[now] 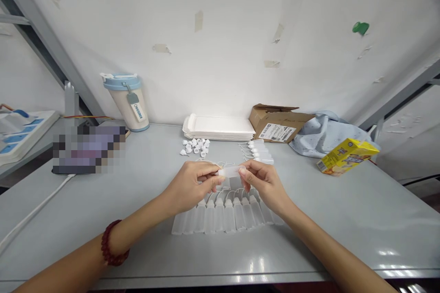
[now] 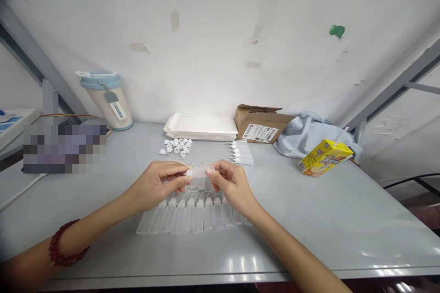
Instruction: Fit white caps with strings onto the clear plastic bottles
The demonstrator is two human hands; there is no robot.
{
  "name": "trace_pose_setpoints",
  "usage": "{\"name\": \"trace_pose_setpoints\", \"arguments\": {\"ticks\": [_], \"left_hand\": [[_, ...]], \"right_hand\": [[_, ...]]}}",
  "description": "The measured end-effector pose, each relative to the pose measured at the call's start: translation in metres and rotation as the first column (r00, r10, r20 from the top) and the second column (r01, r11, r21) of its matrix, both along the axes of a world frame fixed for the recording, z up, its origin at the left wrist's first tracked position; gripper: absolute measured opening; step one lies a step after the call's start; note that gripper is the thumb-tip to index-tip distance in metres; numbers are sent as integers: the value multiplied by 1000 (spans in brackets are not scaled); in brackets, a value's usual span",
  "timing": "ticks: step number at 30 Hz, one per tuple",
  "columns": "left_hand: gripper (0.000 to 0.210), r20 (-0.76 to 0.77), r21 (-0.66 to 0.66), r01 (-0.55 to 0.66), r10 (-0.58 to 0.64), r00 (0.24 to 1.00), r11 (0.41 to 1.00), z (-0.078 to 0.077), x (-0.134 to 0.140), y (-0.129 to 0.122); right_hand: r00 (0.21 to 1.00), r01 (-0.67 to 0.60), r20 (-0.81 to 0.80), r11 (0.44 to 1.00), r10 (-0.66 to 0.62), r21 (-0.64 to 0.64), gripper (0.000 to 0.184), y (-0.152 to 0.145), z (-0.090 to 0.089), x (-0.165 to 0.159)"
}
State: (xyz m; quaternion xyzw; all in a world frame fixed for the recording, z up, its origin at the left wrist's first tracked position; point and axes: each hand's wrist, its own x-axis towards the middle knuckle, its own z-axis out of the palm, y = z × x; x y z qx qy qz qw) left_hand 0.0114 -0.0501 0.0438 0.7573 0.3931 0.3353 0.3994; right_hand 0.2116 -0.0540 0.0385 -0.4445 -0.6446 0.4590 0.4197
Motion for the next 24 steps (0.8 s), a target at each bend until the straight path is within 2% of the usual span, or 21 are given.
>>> {"name": "trace_pose_setpoints", "arguments": {"ticks": [2, 4, 8, 12, 17, 24], "left_hand": [[18, -15, 44, -7, 8, 1000, 999, 0, 0, -1], [17, -9, 24, -16, 16, 1000, 1000, 1, 0, -1], [21, 74, -159, 8, 4, 997, 987, 5, 0, 1], [31, 176, -328, 126, -70, 982, 936, 8, 0, 4], [33, 249, -444, 176, -68, 966, 878, 7, -2, 6], [42, 194, -462, 151, -66, 979, 874, 6, -3, 5]], "right_hand": [[1000, 0, -2, 1000, 0, -2, 29, 0, -1, 0], [1000, -10, -22, 1000, 10, -8, 29, 1, -2, -1], [994, -43, -102, 999, 43, -5, 25, 2, -2, 0], [990, -67, -119, 995, 75, 67, 22, 2, 0, 1], [995, -77, -42, 983, 85, 169, 20, 2, -1, 1], [992, -33, 125, 951, -6, 309, 19, 1, -4, 2]]}}
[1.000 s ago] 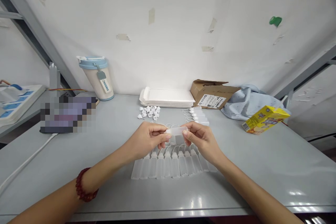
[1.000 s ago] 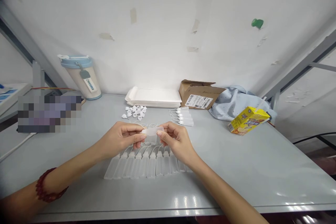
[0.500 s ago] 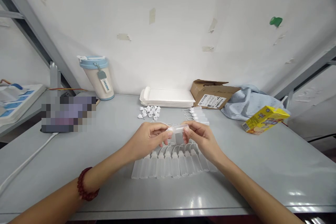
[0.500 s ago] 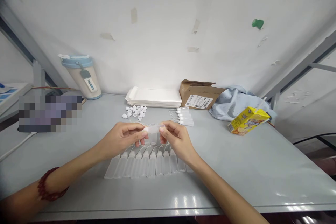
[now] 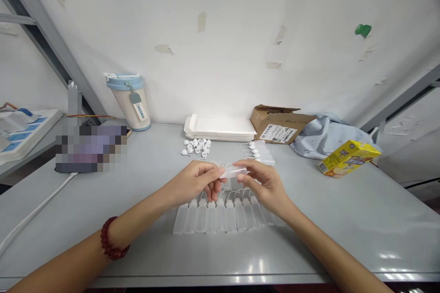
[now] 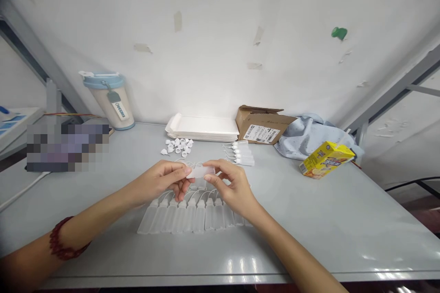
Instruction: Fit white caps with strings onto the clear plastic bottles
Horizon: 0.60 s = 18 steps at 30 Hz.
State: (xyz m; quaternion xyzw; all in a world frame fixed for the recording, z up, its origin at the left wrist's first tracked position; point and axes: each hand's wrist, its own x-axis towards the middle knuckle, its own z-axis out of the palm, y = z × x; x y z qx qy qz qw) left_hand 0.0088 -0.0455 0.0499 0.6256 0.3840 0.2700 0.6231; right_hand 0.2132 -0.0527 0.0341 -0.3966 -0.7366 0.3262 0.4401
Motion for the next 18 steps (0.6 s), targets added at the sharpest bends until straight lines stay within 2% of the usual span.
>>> {"name": "trace_pose_setpoints", "arguments": {"ticks": [5, 11, 15, 18], "left_hand": [[39, -27, 47, -5, 6, 1000, 999, 0, 2, -2], [32, -138, 129, -50, 68, 988, 990, 1, 4, -3], [29, -201, 270, -67, 124, 972, 960, -3, 5, -6], [28, -250, 438, -51, 176, 952, 897, -4, 6, -9]], "right_hand": [[998, 39, 49, 999, -40, 22, 19, 0, -1, 0], [1000, 18, -3, 996, -19, -82, 18, -2, 1, -1], [998, -5, -65, 981, -8, -192, 21, -3, 3, -3], [995, -3, -96, 963, -24, -268, 25, -4, 4, -4]]}}
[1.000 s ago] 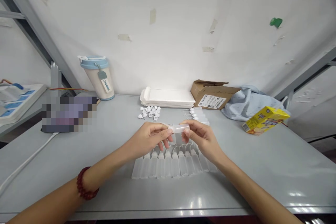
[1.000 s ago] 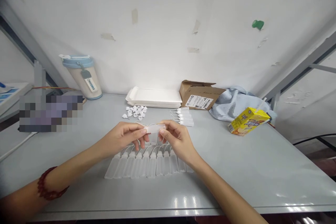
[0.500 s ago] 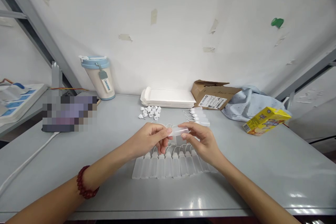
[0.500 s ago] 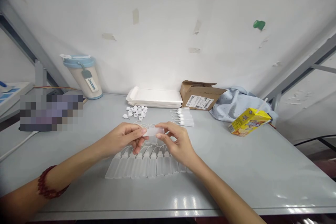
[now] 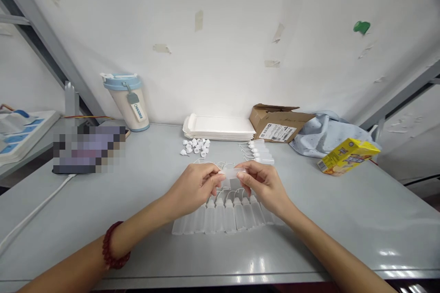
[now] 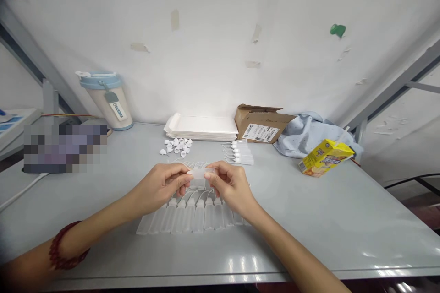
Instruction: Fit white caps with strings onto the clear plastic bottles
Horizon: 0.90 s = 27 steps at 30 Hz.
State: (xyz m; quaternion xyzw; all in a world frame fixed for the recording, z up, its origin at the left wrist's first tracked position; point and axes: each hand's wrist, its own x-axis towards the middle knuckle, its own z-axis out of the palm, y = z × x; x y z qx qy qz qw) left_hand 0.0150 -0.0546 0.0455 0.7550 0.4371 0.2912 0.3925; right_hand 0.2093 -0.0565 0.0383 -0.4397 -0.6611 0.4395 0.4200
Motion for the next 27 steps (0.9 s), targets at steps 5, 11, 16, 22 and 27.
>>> {"name": "trace_pose_setpoints", "arguments": {"ticks": [5, 11, 16, 22, 27], "left_hand": [[21, -118, 301, 5, 32, 993, 954, -7, 2, -2], [20, -121, 483, 26, 37, 992, 875, -15, 3, -1], [23, -4, 74, 22, -22, 1000, 997, -3, 3, -2], [34, 247, -275, 134, -65, 967, 952, 2, 0, 2], [35, 365, -426, 220, -56, 929, 878, 1, -1, 5]], "right_hand": [[999, 9, -50, 995, -14, -95, 28, -1, 4, -1], [978, -42, -207, 972, -7, -231, 32, 2, 4, -1], [973, -71, -228, 977, 23, -202, 31, 3, 0, 0], [974, -70, -221, 993, 47, -98, 25, 2, 2, 1], [983, -82, -163, 997, 79, -12, 25, 1, 2, 1]]}}
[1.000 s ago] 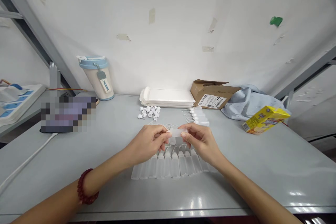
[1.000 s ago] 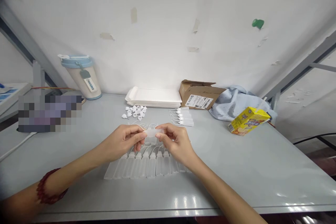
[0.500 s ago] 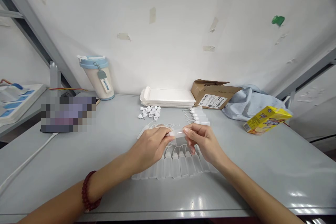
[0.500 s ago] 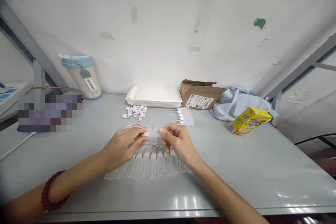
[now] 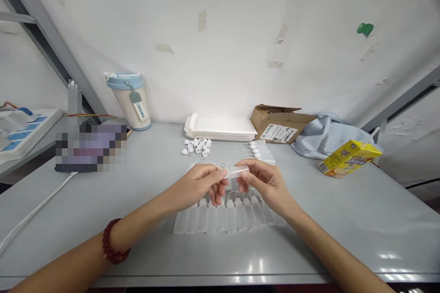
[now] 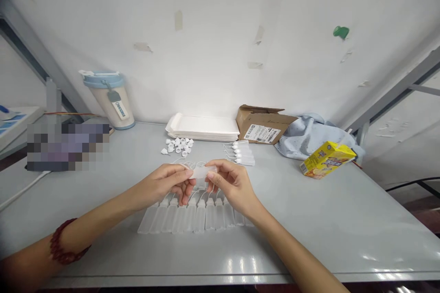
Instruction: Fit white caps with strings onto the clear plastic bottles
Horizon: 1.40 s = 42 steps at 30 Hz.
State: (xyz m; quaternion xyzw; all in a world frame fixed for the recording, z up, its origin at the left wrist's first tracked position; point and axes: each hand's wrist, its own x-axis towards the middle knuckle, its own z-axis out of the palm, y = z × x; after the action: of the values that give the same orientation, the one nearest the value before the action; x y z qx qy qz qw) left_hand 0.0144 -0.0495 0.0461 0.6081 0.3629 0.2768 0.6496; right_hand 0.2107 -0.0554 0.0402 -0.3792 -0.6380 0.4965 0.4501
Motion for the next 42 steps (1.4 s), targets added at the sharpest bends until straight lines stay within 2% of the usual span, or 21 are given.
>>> {"name": "trace_pose_setpoints", "arguments": {"ticks": [4, 8, 10, 12, 15, 18, 21, 24, 28, 30, 31, 36, 42], "left_hand": [[38, -39, 77, -11, 14, 999, 997, 1, -1, 0], [36, -136, 240, -13, 47, 990, 971, 3, 0, -5], [36, -209, 363, -15, 97, 973, 932, 3, 1, -8], [37, -293, 519, 18, 158, 943, 855, 3, 2, -9], [37, -369, 721, 107, 248, 896, 685, -1, 2, -9], [31, -384, 841, 189, 314, 868, 507, -9, 0, -6], [27, -402, 895, 272, 376, 835, 353, -15, -3, -4], [25, -409, 911, 345, 408, 816, 224, -16, -4, -3], [25, -372, 925, 368, 432, 821, 98, -16, -3, -3], [24, -355, 931, 357, 435, 827, 81, -17, -3, -3], [24, -354, 932, 351, 436, 828, 91, -18, -3, -2], [22, -375, 926, 305, 465, 802, 221, -19, -6, 3], [19, -389, 905, 202, 540, 746, 374, -15, -13, 13]], "right_hand": [[998, -1, 66, 999, -2, 45, 24, 0, 1, 1], [997, 14, 80, 999, -18, 40, 25, 0, 2, 2], [997, 23, 68, 1000, -23, 2, 26, 1, 2, 2], [999, 26, 48, 999, -24, -38, 27, 1, 1, 2], [999, 28, 28, 995, -26, -99, 28, 1, 1, 1], [999, 38, 22, 984, -35, -175, 28, 2, 2, 2], [999, 37, 1, 969, -38, -245, 28, 3, 2, 2], [999, 25, -32, 959, -36, -281, 27, 4, 1, 2], [998, -1, -53, 943, -18, -332, 27, 5, 1, 3], [998, -22, -59, 936, 2, -351, 27, 6, 1, 3], [998, -30, -61, 935, 9, -354, 26, 7, 1, 3], [998, -23, -68, 955, 3, -295, 26, 14, 0, 9], [990, 141, 16, 971, -140, -195, 23, 31, 9, 34]]}}
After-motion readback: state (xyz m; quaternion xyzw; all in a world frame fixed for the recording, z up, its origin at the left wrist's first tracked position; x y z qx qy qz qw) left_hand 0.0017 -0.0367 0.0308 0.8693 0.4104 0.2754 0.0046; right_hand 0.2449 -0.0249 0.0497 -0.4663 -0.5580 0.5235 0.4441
